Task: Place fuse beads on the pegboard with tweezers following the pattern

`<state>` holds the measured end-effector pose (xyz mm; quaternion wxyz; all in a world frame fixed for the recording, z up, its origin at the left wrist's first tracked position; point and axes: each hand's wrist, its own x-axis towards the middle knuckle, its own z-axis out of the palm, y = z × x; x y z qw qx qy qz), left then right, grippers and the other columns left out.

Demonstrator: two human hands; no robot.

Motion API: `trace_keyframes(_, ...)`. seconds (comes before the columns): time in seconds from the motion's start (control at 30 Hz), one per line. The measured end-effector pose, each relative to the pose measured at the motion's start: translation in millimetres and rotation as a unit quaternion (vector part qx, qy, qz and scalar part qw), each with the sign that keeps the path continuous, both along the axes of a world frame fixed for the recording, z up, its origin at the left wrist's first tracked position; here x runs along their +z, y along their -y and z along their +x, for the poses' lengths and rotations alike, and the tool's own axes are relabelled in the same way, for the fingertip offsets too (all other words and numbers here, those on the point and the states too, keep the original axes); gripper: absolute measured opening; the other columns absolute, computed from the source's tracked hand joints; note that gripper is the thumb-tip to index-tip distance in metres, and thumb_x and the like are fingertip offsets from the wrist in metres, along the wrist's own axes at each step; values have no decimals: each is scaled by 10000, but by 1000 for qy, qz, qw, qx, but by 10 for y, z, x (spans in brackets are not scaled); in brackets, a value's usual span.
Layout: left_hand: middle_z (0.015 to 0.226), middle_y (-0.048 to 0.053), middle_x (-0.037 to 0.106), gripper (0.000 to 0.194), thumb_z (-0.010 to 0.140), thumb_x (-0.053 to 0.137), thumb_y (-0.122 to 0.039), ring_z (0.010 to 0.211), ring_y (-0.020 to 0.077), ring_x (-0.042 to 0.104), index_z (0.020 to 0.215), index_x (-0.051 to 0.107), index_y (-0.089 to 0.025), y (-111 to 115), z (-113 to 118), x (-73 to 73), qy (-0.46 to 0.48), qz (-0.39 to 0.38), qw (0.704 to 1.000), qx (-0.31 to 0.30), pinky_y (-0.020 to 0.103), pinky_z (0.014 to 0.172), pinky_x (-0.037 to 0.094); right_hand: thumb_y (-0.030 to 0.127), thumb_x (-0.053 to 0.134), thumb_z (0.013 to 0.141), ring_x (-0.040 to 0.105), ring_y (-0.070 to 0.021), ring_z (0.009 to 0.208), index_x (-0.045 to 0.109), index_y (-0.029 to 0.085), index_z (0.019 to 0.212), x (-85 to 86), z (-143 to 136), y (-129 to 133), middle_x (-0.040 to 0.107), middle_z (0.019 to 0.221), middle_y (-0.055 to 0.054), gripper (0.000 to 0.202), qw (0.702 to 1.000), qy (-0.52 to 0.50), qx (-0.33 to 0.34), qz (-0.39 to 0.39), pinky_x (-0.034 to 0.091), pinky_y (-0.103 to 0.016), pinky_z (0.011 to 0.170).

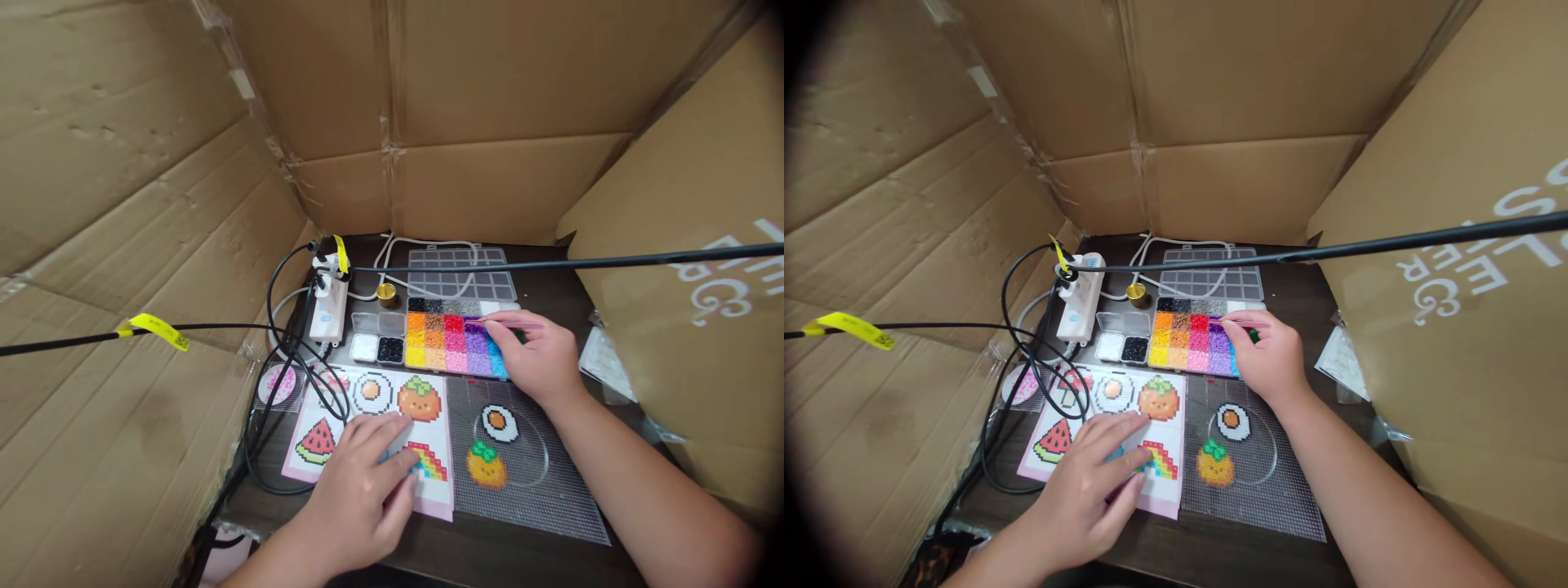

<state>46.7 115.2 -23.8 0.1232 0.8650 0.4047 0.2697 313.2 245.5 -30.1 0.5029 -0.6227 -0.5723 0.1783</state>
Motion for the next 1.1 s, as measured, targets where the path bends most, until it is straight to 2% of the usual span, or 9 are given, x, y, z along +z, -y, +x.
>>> trace_keyframes(0.5, 1307, 112, 658, 244, 883, 573, -152, 1186, 270, 607, 1102, 662, -215, -12, 3, -8, -4, -3, 1000, -3, 489, 969, 509, 357, 686, 772, 747, -252, 833, 780, 203, 778, 14, -7, -4, 788, 848, -78, 181, 1000, 0, -4, -30, 607, -383, 790)
trace_keyframes(0.73, 1293, 117, 666, 240, 882, 569, -155, 1168, 270, 618, 1094, 667, -208, -10, 6, 3, 1, 2, 1000, -1, 483, 955, 516, 384, 682, 769, 749, -263, 859, 788, 204, 777, 33, -14, 2, 792, 854, -77, 209, 999, 0, -9, -44, 602, -401, 836)
trace_keyframes(1.1, 1289, 113, 668, 229, 886, 568, -163, 1159, 269, 620, 1083, 674, -213, -3, -1, 2, -2, -2, 1000, 3, 475, 953, 515, 347, 690, 786, 755, -255, 830, 780, 211, 760, 37, -10, 17, 791, 829, -68, 165, 1000, -14, -8, -3, 609, -399, 829)
